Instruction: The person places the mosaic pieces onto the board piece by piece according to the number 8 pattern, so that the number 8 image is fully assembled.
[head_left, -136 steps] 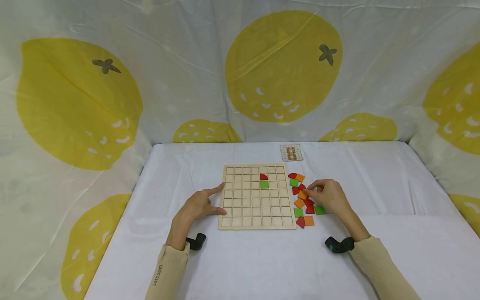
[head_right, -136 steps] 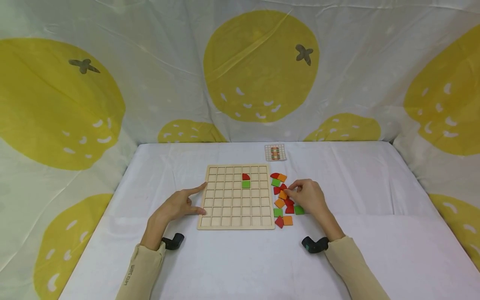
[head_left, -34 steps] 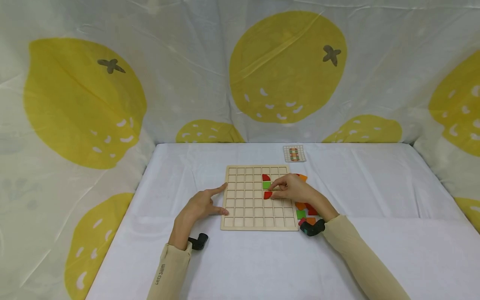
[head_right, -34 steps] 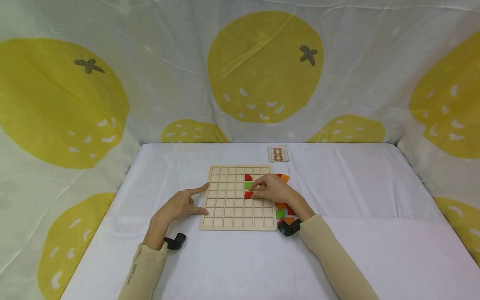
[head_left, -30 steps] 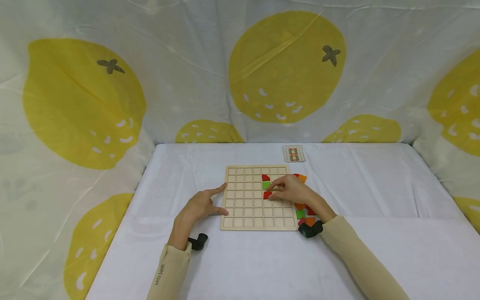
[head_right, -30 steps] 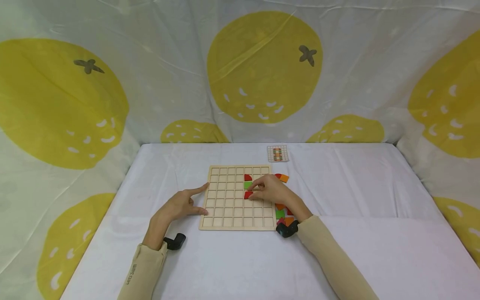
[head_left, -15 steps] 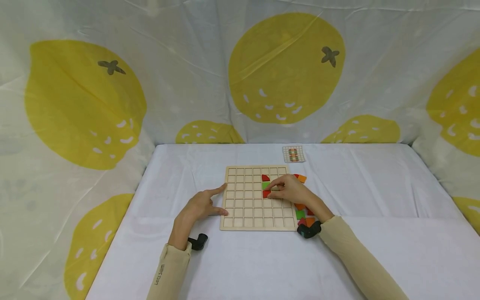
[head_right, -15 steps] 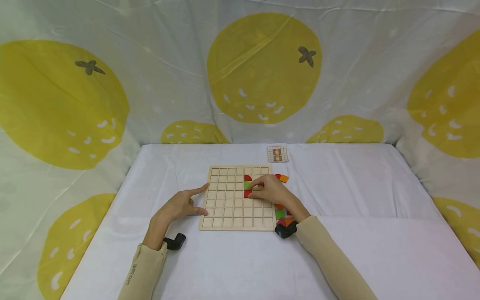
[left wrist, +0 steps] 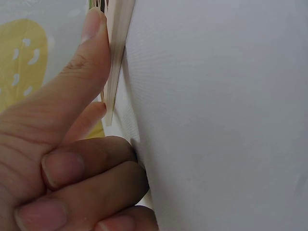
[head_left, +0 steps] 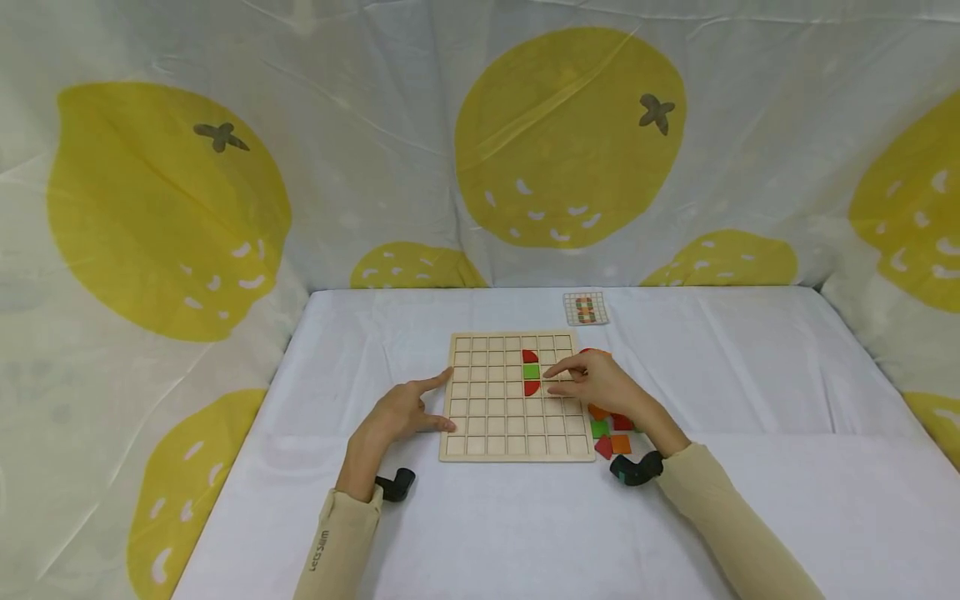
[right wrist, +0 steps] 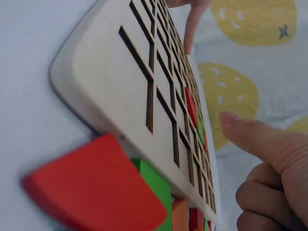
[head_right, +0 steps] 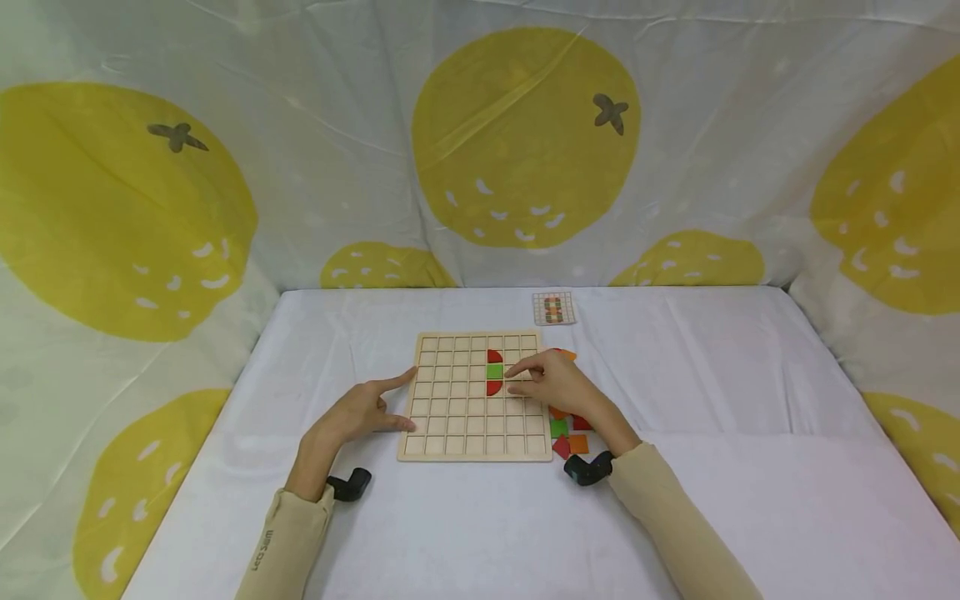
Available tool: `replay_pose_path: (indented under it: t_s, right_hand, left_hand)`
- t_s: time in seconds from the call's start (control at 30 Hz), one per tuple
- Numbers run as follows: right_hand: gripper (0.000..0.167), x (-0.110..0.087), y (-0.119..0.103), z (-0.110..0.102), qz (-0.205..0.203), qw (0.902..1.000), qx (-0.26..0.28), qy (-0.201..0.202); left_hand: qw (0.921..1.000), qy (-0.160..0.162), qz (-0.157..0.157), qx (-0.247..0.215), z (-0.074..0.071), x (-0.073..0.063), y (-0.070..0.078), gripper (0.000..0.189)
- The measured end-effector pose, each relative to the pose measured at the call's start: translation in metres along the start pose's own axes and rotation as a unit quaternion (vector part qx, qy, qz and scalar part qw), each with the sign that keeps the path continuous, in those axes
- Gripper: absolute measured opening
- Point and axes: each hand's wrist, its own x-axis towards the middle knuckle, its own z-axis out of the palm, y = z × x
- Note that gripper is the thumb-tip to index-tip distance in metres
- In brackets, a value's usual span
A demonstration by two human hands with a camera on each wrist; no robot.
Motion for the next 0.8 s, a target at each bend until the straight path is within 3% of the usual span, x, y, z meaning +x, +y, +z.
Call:
replay_pose_path:
  t_s: [0.27, 0.43, 0.8]
  right_hand:
    - [0.023, -0.029, 0.021, -0.02, 0.032, 0.9957, -0.05, 0.071]
    - [0.027, -0.042, 0.034, -0.026, 0.069, 0.9933, -0.051, 0.077]
    - [0.034, -0.053, 0.042, -0.03, 0.067, 0.9925, -0.062, 0.082]
  left_hand:
    - [1.0, 0.001, -0.005, -0.004, 0.001, 0.0, -0.001, 0.101]
    - [1.0, 0.0, -0.004, -0.008, 0.001, 0.0, -0.002, 0.102]
    - [0.9998, 0.004, -0.001, -0.018, 0.001, -0.001, -0.002, 0.1]
